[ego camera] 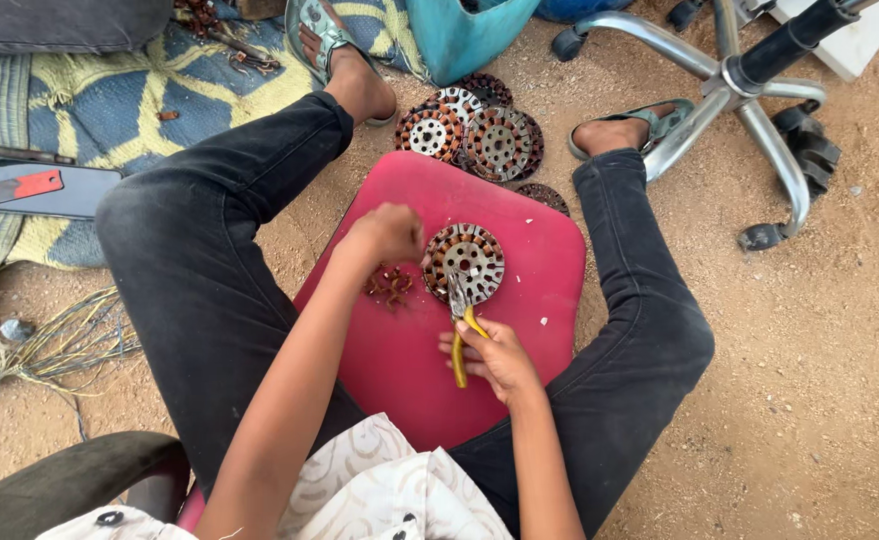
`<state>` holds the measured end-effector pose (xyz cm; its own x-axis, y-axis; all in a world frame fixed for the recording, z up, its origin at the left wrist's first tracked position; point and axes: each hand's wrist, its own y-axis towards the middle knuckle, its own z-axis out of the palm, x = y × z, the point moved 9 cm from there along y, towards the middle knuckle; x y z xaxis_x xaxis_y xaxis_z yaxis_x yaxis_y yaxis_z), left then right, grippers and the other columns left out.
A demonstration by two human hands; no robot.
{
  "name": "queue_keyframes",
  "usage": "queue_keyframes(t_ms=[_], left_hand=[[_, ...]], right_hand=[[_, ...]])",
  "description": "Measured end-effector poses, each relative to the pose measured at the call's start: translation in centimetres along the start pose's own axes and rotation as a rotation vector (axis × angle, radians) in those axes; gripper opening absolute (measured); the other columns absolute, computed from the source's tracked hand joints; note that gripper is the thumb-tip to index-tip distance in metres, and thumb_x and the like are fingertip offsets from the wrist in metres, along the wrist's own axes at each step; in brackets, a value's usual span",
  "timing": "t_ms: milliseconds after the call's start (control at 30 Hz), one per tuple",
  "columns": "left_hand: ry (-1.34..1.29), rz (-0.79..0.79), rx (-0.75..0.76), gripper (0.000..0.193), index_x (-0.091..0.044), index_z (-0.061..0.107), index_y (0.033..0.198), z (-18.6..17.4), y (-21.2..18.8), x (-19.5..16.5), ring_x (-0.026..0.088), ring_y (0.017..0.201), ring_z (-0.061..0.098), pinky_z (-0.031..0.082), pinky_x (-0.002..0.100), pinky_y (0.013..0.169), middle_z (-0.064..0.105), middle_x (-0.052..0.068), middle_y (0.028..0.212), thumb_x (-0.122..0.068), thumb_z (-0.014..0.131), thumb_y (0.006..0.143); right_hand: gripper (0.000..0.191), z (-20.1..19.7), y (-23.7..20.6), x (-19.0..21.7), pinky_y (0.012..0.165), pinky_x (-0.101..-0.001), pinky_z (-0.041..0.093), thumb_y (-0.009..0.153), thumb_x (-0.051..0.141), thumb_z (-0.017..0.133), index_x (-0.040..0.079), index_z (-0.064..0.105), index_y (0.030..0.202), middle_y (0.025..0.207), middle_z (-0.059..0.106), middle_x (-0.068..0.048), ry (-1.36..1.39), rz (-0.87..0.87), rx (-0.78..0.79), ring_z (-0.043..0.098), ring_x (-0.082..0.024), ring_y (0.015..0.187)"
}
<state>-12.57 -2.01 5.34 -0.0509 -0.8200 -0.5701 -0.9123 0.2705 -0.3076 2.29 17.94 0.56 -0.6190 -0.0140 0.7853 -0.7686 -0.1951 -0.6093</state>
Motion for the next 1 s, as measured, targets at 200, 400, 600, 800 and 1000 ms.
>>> queue_keyframes(t_ms=[200, 400, 600, 800, 1000], left_hand=[[0.442, -0.104, 0.101, 0.060, -0.013, 0.072, 0.118, 3.1, -0.3, 0.1, 0.029, 0.136, 0.052, 0.051, 0.044, 0.103, 0.068, 0.005, 0.133, -0.039, 0.093, 0.069], [0.486, 0.130, -0.018, 0.117, -0.017, 0.041, 0.156, 3.2, -0.6, -3.9, 0.029, 0.148, 0.036, 0.037, 0.046, 0.119, 0.041, 0.007, 0.157, -0.043, 0.097, 0.057], [0.512, 0.540, -0.218, 0.148, -0.018, 0.026, 0.158, 5.3, -0.8, -8.1, 0.034, 0.145, 0.031, 0.037, 0.047, 0.115, 0.024, 0.005, 0.163, -0.038, 0.102, 0.033], [0.392, 0.685, -0.309, 0.139, -0.001, 0.040, 0.149, 4.5, -1.4, -7.9, 0.038, 0.127, 0.049, 0.048, 0.051, 0.104, 0.043, 0.016, 0.153, -0.044, 0.099, 0.031], [0.355, 0.555, -0.409, 0.145, -0.001, 0.039, 0.151, 4.1, -2.2, -9.1, 0.038, 0.115, 0.054, 0.046, 0.051, 0.098, 0.054, 0.020, 0.138, -0.059, 0.094, 0.030]], right_hand=[[0.032, -1.6, 0.2, -2.6, 0.085, -0.0432, 0.060, 0.098, 0.031, 0.063, 0.007, 0.070, 0.119, 0.111, 0.075, -0.011, -0.199, 0.143, -0.125, 0.073, -0.024, 0.102], [0.030, -2.3, 0.6, -3.7, 0.088, -0.0444, 0.057, 0.098, 0.030, 0.062, 0.011, 0.071, 0.119, 0.113, 0.075, -0.004, -0.217, 0.171, -0.176, 0.071, -0.020, 0.105], [0.028, -1.7, 0.8, -1.2, 0.074, -0.0430, 0.053, 0.099, 0.030, 0.065, 0.004, 0.073, 0.106, 0.090, 0.076, -0.013, -0.585, -0.047, -0.386, 0.073, -0.028, 0.084], [0.023, 0.6, -1.6, 3.0, 0.071, -0.0528, 0.052, 0.094, 0.024, 0.066, 0.002, 0.070, 0.101, 0.082, 0.072, -0.024, -0.801, -0.316, -0.603, 0.070, -0.045, 0.082], [0.024, -1.5, -2.5, 3.9, 0.071, -0.0552, 0.051, 0.096, 0.023, 0.066, 0.001, 0.065, 0.103, 0.083, 0.070, -0.026, -0.873, -0.313, -0.655, 0.069, -0.047, 0.084]])
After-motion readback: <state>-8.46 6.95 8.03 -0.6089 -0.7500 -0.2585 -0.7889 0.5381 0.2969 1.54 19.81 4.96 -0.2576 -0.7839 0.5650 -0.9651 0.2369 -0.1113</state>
